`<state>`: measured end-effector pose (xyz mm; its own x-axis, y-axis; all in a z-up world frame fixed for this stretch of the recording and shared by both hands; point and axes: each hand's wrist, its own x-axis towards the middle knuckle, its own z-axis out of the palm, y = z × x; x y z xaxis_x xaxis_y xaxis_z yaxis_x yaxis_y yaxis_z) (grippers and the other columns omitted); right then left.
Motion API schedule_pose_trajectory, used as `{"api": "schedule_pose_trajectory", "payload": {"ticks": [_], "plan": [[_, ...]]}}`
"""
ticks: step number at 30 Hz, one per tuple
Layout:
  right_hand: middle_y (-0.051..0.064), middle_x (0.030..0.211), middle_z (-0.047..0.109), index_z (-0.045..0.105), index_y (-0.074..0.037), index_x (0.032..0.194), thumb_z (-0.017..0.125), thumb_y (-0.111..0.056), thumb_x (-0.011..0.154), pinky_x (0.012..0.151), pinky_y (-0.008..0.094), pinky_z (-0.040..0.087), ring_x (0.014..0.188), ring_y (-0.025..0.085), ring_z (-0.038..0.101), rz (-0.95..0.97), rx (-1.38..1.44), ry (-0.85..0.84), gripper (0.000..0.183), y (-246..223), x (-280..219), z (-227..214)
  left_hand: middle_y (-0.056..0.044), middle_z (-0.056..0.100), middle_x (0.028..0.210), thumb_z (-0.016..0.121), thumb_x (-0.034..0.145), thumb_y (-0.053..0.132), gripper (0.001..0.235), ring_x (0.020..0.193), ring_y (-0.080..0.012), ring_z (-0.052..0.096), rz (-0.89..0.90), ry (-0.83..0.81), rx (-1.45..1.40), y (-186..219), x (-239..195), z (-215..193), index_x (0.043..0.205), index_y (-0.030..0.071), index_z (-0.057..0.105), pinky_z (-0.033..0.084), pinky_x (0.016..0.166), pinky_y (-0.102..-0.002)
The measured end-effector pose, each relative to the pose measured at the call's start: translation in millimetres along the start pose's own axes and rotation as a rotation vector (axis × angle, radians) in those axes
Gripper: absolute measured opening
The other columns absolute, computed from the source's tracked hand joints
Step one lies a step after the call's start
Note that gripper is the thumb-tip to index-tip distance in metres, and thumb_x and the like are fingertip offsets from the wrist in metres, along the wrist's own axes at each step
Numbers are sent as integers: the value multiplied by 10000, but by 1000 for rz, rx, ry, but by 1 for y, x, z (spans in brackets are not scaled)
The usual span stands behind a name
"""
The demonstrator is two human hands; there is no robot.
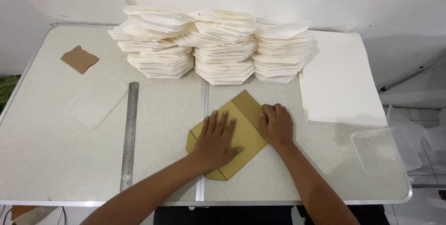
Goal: Folding a white paper sheet around a brown cardboard template to create a specific shape.
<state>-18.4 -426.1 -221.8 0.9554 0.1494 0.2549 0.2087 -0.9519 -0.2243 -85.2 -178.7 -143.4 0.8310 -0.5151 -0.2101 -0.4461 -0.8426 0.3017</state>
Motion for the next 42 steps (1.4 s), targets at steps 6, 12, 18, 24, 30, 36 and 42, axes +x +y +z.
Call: {"api": "schedule_pose_trajectory", "payload": {"ticks": [6,12,18,24,30,36,42], "plan": [[144,1082,611,667,-122,1247,725,-309,900,856,473,525,1008,341,633,83,-268,180,398,39,11,-12,-204,97,1675,295,973,661,831,1533,-465,9,-71,-8,-17,7,-7,-4,1614,149,167,-52,1200,-642],[268,1359,529,549,-34,1420,675,-502,920,1030,571,459,1282,481,534,488,-196,-20,696,87,16,-44,-205,65,1681,268,983,652,821,1538,-456,-14,-97,-26,-25,8,-8,-7,1617,144,144,-72,1193,-643],[263,1197,631,607,3,1352,667,-432,964,888,549,563,1104,430,671,521,-198,-94,586,101,23,-64,-174,79,1690,320,979,638,806,1550,-430,-7,-120,-10,-36,9,-7,-6,1614,166,170,-73,1204,-624],[225,1106,716,712,-31,1260,653,-461,975,819,521,597,1023,386,730,529,-239,-197,519,115,34,-63,-165,63,1693,328,976,637,805,1554,-411,-14,-138,-35,-42,11,-7,-8,1615,177,158,-74,1210,-622],[227,1150,718,739,-52,1238,680,-440,974,828,508,594,1027,385,732,552,-166,-218,474,104,33,-86,-149,73,1693,331,973,642,799,1560,-390,-18,-143,-14,-74,11,-9,-9,1608,182,177,-84,1222,-599],[277,1172,702,718,13,1252,740,-426,923,821,502,604,1021,408,728,560,-101,-240,549,80,34,-107,-167,107,1685,349,973,636,800,1555,-405,15,-128,-5,-80,11,-9,-10,1604,165,204,-63,1217,-615],[237,1153,719,733,-27,1246,746,-423,913,768,462,622,984,367,745,585,-139,-267,517,100,38,-91,-158,97,1689,355,968,643,806,1557,-400,0,-138,2,-79,10,-8,-6,1606,177,198,-85,1217,-600]]}}
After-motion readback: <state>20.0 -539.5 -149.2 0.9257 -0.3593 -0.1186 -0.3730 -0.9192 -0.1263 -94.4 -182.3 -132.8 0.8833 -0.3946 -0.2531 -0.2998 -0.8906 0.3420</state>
